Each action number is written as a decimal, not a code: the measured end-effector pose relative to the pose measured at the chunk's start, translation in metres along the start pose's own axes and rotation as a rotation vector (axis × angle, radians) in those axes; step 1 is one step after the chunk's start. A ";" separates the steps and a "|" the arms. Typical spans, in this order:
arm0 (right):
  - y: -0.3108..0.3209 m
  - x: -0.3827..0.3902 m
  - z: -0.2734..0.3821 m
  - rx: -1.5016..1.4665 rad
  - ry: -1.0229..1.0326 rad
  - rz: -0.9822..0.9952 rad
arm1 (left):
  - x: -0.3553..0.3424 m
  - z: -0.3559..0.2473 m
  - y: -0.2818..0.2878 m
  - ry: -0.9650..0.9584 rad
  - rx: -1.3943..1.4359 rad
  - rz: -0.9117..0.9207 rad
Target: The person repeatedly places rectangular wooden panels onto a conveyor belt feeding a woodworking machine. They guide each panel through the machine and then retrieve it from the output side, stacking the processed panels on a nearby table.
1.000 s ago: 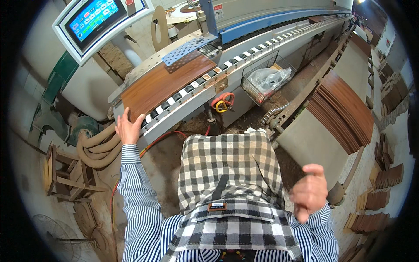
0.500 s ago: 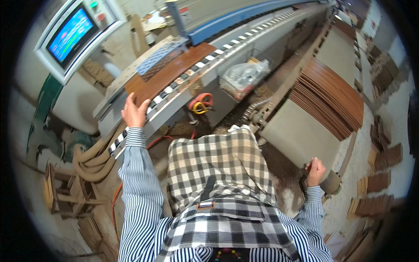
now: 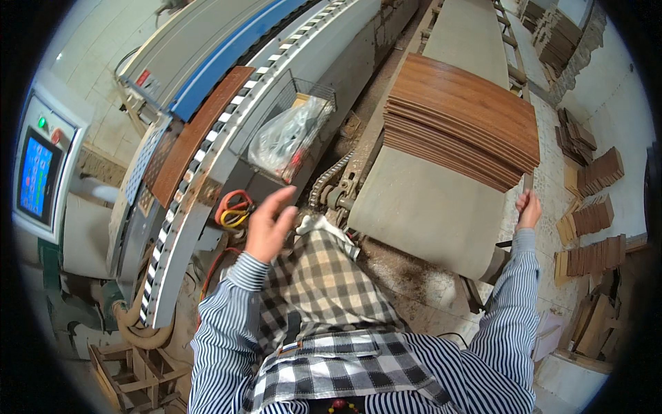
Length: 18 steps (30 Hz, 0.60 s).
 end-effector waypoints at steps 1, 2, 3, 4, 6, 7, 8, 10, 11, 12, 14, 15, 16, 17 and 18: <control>-0.003 -0.021 -0.007 0.010 -0.005 0.031 | -0.018 0.012 -0.022 0.031 0.044 0.098; -0.005 -0.047 -0.016 0.015 -0.010 0.067 | -0.034 0.021 -0.044 0.062 0.085 0.189; -0.008 -0.068 -0.026 0.019 -0.018 0.106 | -0.048 0.025 -0.061 0.109 0.124 0.266; -0.012 -0.083 -0.036 -0.034 -0.054 0.068 | -0.063 0.028 -0.077 0.153 0.163 0.342; -0.018 -0.113 -0.046 -0.143 -0.117 -0.001 | -0.092 0.031 -0.103 0.246 0.206 0.412; -0.021 -0.125 -0.052 -0.196 -0.349 -0.040 | -0.106 0.039 -0.116 0.234 0.258 0.418; -0.024 -0.132 -0.055 -0.228 -0.461 -0.068 | -0.119 0.040 -0.127 0.223 0.306 0.426; -0.026 -0.144 -0.057 -0.248 -0.495 -0.080 | -0.138 0.041 -0.145 0.280 0.281 0.413; -0.028 -0.150 -0.058 -0.256 -0.483 -0.083 | -0.148 0.041 -0.155 0.285 0.260 0.415; -0.031 -0.157 -0.059 -0.258 -0.466 -0.074 | -0.156 0.039 -0.162 0.271 0.207 0.406; -0.031 -0.161 -0.061 -0.267 -0.448 -0.071 | -0.167 0.026 -0.176 0.249 0.100 0.389; -0.033 -0.165 -0.061 -0.274 -0.441 -0.071 | -0.178 0.037 -0.186 0.230 0.119 0.379; -0.032 -0.165 -0.063 -0.277 -0.435 -0.072 | -0.182 0.036 -0.192 0.216 0.116 0.400; -0.032 -0.168 -0.062 -0.276 -0.424 -0.066 | -0.188 0.034 -0.198 0.204 0.112 0.420; -0.031 -0.170 -0.062 -0.281 -0.416 -0.066 | -0.195 0.033 -0.203 0.192 0.109 0.440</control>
Point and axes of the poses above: each hand's wrist, its own x-axis away from the middle knuckle, its own y-axis out of the back of the hand, z = x × y, the point moved 3 cm from there along -x, towards the middle knuckle, and after that the axes turned 9 degrees about y, right-handed, at the moved point
